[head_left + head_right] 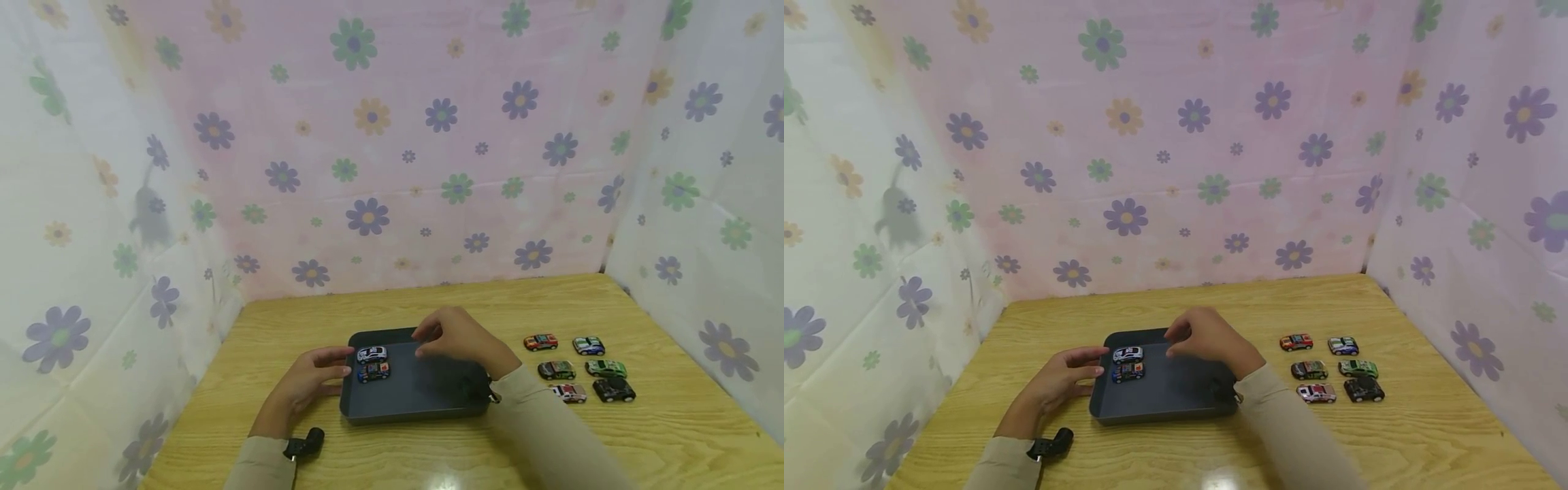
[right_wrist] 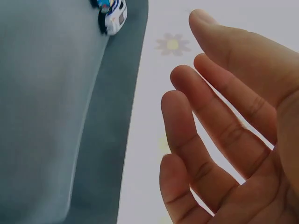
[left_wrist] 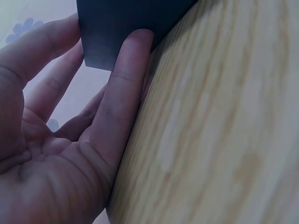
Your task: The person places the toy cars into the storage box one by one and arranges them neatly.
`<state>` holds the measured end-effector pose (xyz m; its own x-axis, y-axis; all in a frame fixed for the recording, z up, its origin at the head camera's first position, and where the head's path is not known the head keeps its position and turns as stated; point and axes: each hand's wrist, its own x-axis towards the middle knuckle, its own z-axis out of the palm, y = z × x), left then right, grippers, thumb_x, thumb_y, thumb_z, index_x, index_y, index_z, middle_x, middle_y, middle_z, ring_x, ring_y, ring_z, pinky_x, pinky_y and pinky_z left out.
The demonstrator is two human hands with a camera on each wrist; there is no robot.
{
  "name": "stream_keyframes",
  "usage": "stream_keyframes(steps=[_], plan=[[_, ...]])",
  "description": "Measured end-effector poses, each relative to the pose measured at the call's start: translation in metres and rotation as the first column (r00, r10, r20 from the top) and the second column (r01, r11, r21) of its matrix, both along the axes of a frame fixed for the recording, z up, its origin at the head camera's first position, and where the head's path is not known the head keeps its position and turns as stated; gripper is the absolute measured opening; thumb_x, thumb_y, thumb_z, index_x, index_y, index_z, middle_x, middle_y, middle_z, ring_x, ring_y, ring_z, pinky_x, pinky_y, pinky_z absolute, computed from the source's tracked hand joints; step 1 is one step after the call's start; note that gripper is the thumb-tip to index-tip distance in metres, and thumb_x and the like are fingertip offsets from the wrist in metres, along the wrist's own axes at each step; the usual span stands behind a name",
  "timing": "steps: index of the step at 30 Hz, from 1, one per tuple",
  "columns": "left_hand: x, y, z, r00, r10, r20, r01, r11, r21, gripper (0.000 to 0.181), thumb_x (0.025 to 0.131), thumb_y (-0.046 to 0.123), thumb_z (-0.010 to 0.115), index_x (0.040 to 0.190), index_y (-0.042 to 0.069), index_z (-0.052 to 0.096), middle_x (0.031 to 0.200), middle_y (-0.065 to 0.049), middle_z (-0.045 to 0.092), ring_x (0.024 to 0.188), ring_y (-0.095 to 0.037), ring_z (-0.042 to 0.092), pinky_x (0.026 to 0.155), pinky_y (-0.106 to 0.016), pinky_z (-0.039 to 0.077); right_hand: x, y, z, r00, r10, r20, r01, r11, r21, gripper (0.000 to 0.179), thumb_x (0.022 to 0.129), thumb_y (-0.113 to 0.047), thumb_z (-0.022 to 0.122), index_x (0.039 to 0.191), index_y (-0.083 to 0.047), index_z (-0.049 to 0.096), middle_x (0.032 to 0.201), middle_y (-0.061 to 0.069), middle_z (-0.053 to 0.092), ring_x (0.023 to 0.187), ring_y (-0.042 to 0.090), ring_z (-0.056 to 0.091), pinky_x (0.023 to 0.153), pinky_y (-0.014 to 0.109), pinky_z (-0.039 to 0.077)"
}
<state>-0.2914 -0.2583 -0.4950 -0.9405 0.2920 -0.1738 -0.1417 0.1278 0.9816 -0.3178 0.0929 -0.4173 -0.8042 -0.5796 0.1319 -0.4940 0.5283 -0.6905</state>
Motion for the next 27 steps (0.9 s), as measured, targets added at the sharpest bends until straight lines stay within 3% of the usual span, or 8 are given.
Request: stream_keyframes(steps=[9, 15, 27], plan=[[-0.001, 0.002, 0.0, 1.0, -0.003, 0.006, 0.003, 1.0, 0.008, 0.063, 0.094, 0.019, 0.079, 0.15, 0.008, 0.054, 0.157, -0.019, 0.045, 0.122, -0.025, 0.061, 0.094, -0.048, 0.061, 0.01, 0.047, 0.0, 0.998, -0.037, -0.05, 0.036, 0.999, -0.018, 0.029, 0.087, -0.033, 0.085, 0.114, -0.022, 0.079, 0.113, 0.004, 0.077, 0.094, 0.014, 0.072, 0.079, 0.029, 0.061], [0.0, 0.002, 0.001, 1.0, 0.009, 0.006, -0.009, 1.0, 0.009, 0.063, 0.094, 0.018, 0.079, 0.15, 0.007, 0.054, 0.156, -0.021, 0.045, 0.121, -0.026, 0.062, 0.094, -0.049, 0.061, 0.014, 0.075, -0.001, 0.992, -0.08, -0.099, 0.079, 0.997, -0.011, 0.028, 0.088, -0.036, 0.084, 0.113, -0.026, 0.079, 0.111, -0.001, 0.078, 0.09, 0.01, 0.071, 0.074, 0.029, 0.06], [0.002, 0.002, 0.001, 1.0, 0.013, 0.003, -0.013, 1.0, -0.001, 0.06, 0.095, 0.017, 0.078, 0.15, 0.008, 0.055, 0.157, -0.019, 0.044, 0.119, -0.024, 0.062, 0.092, -0.047, 0.061, 0.03, 0.119, -0.01, 0.986, -0.121, -0.117, 0.123, 0.992, 0.013, 0.024, 0.094, -0.033, 0.079, 0.113, -0.02, 0.081, 0.11, -0.001, 0.077, 0.082, 0.009, 0.066, 0.068, 0.026, 0.056]])
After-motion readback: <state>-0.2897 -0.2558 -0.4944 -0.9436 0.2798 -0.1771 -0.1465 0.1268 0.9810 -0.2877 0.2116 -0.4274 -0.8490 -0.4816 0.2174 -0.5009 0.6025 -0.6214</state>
